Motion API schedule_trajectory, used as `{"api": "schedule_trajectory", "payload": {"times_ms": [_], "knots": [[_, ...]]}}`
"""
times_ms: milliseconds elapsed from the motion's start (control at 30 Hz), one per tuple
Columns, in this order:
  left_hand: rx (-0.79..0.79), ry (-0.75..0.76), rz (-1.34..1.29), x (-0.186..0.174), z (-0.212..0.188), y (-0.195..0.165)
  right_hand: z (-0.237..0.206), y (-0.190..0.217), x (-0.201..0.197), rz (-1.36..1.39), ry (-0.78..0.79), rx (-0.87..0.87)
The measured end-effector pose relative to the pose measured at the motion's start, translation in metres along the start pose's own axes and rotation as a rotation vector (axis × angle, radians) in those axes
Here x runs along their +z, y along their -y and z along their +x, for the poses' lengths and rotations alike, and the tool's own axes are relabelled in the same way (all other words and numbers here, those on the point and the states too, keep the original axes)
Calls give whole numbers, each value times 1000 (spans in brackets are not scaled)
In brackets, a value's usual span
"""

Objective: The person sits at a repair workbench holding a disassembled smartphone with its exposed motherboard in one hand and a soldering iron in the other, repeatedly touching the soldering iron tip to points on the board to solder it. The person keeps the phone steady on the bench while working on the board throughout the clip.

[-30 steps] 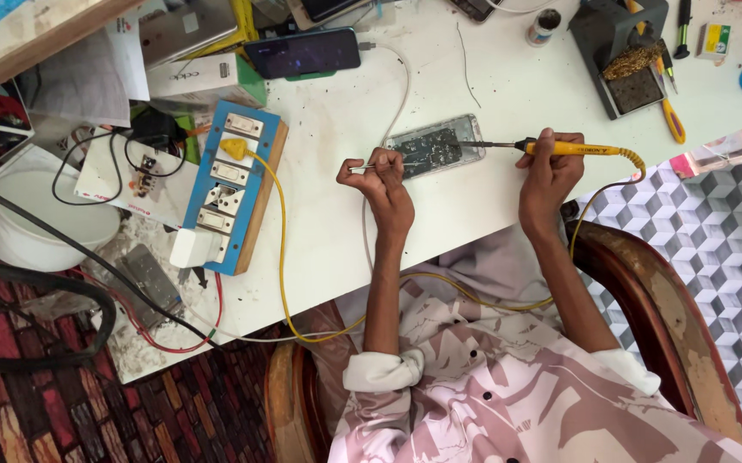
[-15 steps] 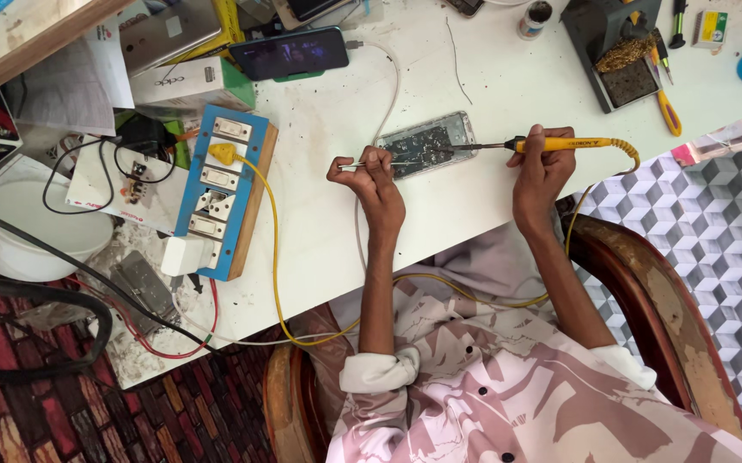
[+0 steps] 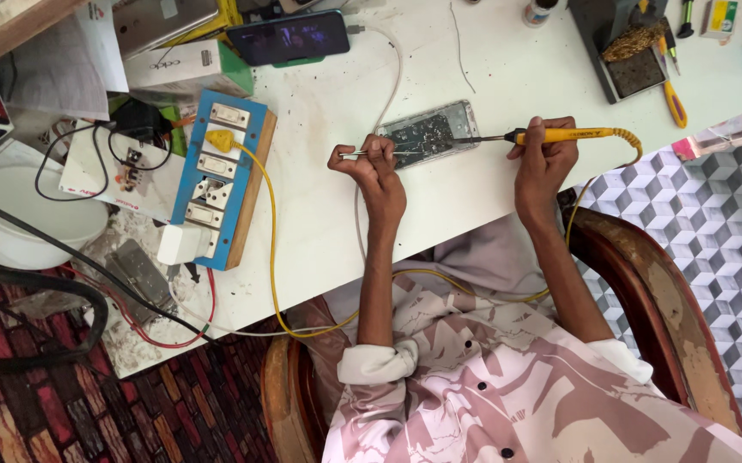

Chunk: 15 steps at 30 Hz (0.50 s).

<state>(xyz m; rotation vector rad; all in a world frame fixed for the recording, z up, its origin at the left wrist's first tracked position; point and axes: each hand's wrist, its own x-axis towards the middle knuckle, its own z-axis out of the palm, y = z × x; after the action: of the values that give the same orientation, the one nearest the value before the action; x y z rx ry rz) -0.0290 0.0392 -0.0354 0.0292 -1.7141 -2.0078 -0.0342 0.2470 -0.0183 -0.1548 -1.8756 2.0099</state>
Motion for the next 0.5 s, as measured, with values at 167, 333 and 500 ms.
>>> {"api": "schedule_trajectory", "payload": {"times_ms": [167,333,500], "knots": [[-33,-11,-36,2,0,-4,-2,2,-1,10,-22,-1],[-56,-18,-21,3,0,-7,-2,7,1,-32,-17,38],[-39,3,13,1,-1,-5,-1,8,1,-7,13,26]]}}
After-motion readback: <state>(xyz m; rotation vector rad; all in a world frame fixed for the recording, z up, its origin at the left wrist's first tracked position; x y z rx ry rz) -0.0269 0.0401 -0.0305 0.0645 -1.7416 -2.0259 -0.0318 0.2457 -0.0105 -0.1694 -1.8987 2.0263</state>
